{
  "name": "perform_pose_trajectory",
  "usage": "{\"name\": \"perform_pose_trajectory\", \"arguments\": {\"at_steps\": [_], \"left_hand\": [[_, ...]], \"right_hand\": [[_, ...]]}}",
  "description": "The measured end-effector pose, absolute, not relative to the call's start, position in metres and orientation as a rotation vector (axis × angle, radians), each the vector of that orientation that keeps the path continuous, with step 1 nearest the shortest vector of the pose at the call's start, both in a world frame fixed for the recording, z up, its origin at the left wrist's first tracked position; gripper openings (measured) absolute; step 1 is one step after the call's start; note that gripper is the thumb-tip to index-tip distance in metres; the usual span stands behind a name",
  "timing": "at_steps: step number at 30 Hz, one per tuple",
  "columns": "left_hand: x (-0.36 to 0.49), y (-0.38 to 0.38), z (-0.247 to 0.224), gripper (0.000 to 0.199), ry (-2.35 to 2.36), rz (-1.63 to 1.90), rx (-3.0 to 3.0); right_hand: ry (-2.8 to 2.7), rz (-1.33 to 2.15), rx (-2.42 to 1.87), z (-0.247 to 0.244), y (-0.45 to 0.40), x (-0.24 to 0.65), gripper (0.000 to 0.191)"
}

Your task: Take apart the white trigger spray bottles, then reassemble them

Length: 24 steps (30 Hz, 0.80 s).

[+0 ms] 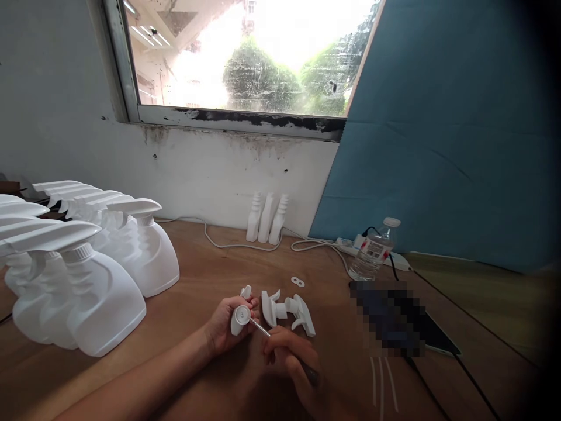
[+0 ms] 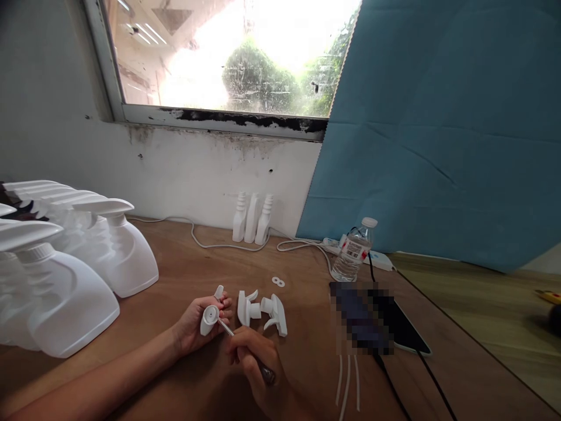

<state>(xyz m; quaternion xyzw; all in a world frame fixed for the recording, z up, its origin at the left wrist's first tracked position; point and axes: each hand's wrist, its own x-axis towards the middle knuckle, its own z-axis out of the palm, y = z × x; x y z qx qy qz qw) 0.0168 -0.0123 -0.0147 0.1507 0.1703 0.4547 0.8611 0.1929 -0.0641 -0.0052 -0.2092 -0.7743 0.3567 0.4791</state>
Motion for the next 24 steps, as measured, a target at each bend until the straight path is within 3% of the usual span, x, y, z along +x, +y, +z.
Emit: {"name": "perform_pose_trajectory", "arguments": {"at_steps": [8,17,24], "left_hand": [[0.017,-0.014,-0.009,0.015,0.401,0.944,0.346],[0.019,-0.013,-0.013,0.017,0.417,0.947,0.418],[0.023,-0.014,-0.018,0.026,0.677,1.264,0.582]], "right_hand": [[-1.958,0.88,-0.542,0.002,-0.069,0.194,0.031],[-1.981,0.654,-0.512,-0.013,-0.067,0.192,0.021],[-2.112,0.468,-0.645,-0.016,-0.066,0.191,0.017]]}}
